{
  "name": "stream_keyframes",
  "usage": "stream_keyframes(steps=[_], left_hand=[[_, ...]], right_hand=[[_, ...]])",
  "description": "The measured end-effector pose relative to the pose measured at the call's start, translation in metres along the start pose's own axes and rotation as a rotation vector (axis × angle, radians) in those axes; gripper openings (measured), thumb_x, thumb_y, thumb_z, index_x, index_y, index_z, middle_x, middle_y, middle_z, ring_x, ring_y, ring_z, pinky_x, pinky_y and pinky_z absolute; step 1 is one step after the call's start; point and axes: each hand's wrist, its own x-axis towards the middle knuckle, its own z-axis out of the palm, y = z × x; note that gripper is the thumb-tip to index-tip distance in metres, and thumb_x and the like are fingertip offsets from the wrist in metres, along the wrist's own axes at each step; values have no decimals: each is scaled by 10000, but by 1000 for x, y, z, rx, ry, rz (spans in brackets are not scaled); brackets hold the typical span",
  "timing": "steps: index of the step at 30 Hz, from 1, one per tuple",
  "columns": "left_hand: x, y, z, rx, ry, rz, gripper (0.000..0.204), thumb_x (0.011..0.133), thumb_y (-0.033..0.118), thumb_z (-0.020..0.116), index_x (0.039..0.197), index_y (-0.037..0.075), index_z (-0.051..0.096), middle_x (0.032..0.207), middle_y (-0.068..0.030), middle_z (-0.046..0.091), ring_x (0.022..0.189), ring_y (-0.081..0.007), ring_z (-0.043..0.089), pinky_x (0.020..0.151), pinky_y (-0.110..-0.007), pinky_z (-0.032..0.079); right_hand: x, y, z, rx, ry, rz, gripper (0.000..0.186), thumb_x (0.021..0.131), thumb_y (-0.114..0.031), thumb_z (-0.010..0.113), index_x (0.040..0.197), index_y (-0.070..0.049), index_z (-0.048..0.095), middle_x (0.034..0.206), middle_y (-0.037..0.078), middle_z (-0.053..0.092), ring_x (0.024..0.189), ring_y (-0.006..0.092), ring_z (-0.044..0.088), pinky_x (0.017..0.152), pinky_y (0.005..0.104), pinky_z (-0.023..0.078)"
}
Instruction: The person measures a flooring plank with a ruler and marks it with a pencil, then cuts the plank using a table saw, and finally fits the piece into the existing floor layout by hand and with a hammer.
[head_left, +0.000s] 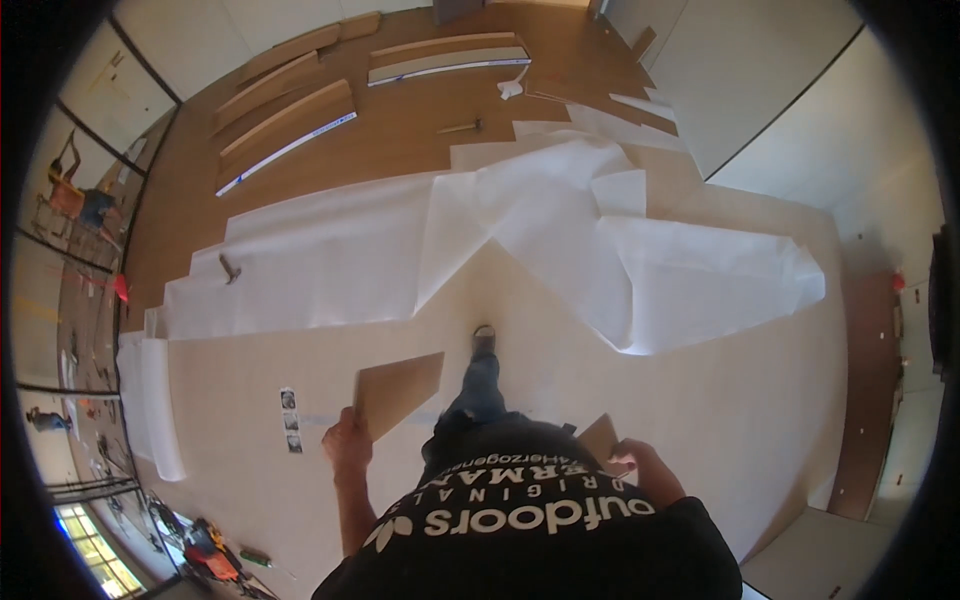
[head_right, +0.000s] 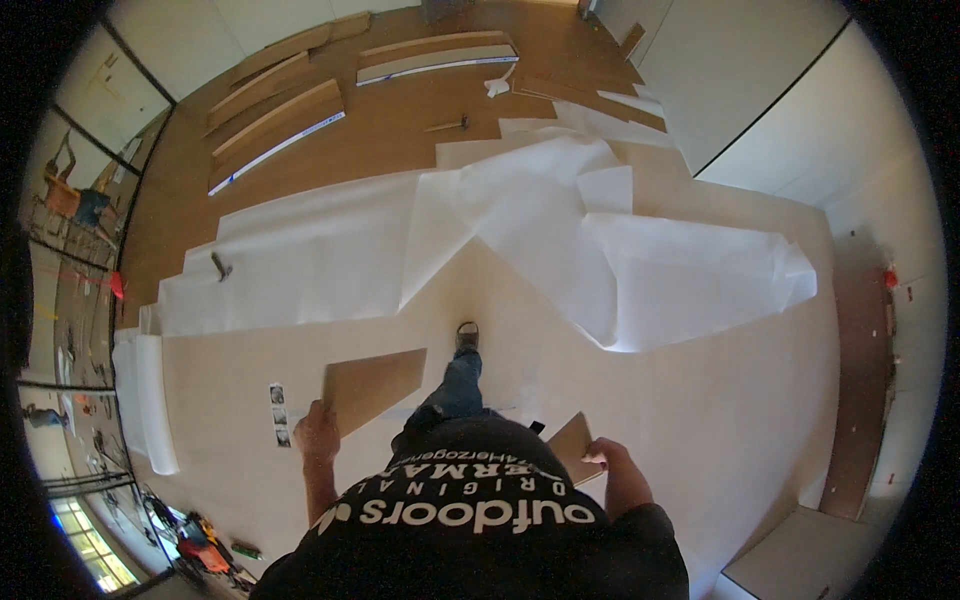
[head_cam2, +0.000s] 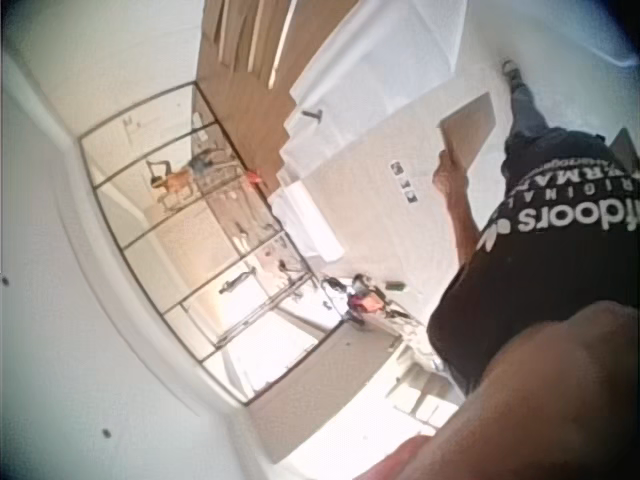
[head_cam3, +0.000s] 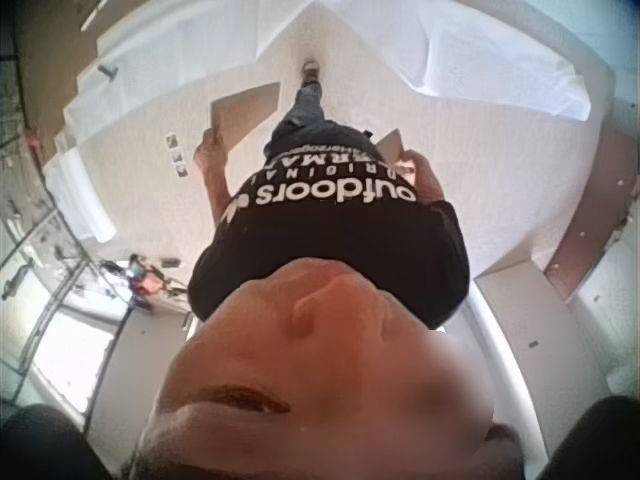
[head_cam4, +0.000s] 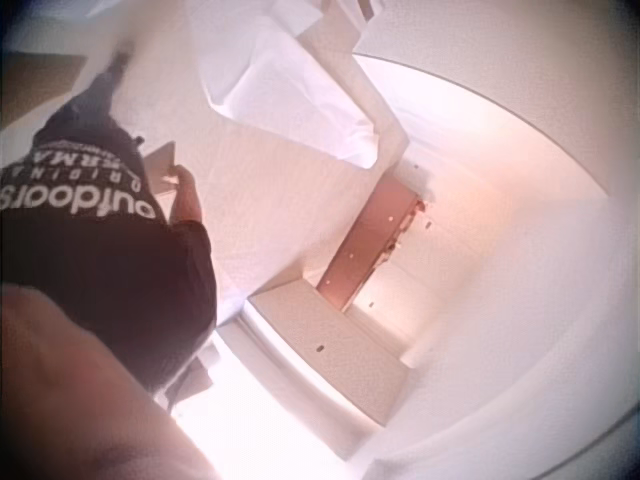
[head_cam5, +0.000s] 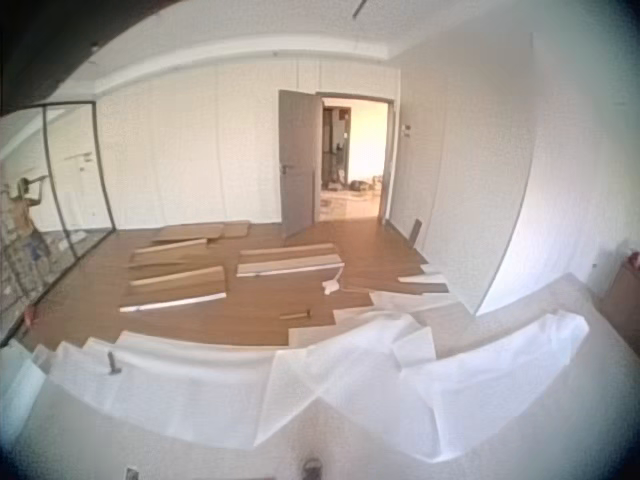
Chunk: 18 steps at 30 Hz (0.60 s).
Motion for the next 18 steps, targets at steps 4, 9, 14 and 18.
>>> stream_keyframes(steps=[4,9,14,18], left_hand=[[145,123,-38,64,-130,115,273,965,370,530,975,104,592,794,-182,693,781,-417,665,730,-536,508],[313,252,-81,164,-196,297,270,981,369,505,999,115,596,797,-174,691,782,-408,665,729,-537,504],[449,363,-93,163,-135,207,256,972,372,526,1013,128,591,780,-178,687,785,-414,663,731,-542,501],[529,453,-93,176,-111,99,273,958,380,551,1068,134,593,811,-195,696,799,-433,661,734,-538,508]], right_hand=[[31,-5,-104,271,188,75,501,831,-429,721,1050,22,704,938,189,719,723,291,704,735,405,576],[86,-20,-243,229,644,-37,298,841,-338,605,850,-66,727,860,175,712,840,395,685,766,486,544],[150,-53,-410,372,761,-10,300,853,-320,597,879,-51,726,949,213,704,888,408,680,808,480,546],[226,-38,-579,194,479,-18,327,859,-329,619,1003,-54,722,1043,202,701,963,387,677,836,462,546]])
